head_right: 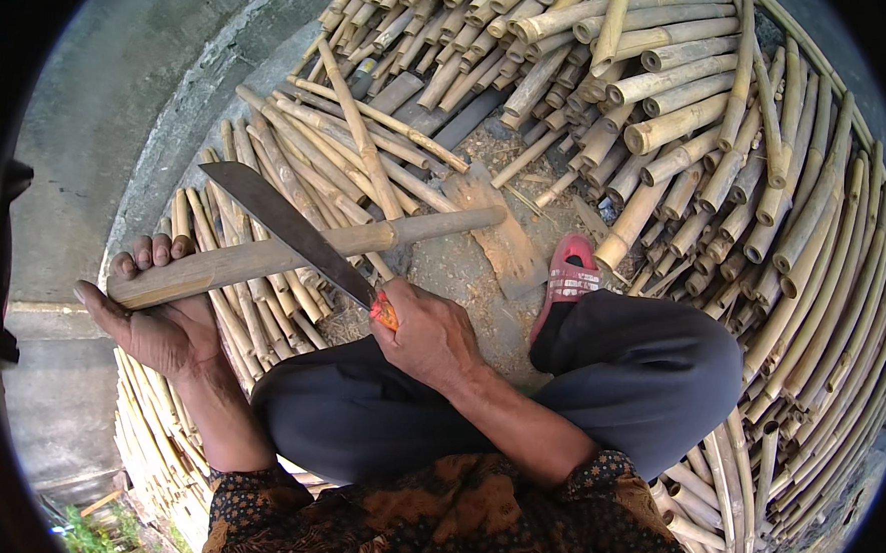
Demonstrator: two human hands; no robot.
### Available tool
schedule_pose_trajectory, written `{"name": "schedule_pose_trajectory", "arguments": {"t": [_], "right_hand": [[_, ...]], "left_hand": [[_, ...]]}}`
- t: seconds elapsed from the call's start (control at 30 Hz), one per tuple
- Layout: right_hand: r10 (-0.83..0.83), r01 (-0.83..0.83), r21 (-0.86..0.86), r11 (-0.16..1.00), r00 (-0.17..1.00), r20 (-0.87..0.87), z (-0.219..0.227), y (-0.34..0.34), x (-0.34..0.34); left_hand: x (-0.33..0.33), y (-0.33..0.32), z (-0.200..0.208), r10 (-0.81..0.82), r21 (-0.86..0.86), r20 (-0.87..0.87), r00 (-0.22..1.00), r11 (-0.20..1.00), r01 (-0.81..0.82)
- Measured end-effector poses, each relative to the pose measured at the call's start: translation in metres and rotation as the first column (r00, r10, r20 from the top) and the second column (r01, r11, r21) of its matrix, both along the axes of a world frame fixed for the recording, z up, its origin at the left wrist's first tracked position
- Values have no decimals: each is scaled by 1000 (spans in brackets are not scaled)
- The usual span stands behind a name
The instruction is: The person sits on the floor and repeatedly picks up bamboo sticks, uses a knife to sharpen one end, and places the finished pieces into a pile. The person also moves a green plastic stool aside to access the workspace.
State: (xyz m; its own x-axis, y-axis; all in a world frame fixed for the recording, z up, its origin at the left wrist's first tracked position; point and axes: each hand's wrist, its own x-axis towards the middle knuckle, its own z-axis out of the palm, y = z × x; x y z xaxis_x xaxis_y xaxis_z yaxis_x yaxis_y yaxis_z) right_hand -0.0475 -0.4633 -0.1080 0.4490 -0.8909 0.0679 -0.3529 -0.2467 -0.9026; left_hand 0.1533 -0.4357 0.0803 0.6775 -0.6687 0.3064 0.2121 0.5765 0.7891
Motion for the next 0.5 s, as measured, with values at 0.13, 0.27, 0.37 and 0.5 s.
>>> {"name": "schedule_pose_trajectory", "arguments": {"t": [0.13,0.27,0.37,0.5], "right_hand": [[-143,164,148,975,979,-142,-10,-12,-6],[-144,171,197,965,979,-145,-11,-13,-6],[90,-89,-20,996,993,72,-4,-8,-3],[-260,317,253,914,936,-237,-2,-16,-4]], "left_hand": [[0,-1,3,114,46,-53,992,993,-111],[5,0,0,-98,-15,34,995,995,99],[9,1,-3,-206,-55,85,975,976,211],[9,1,-3,-195,-73,131,972,976,206]]}}
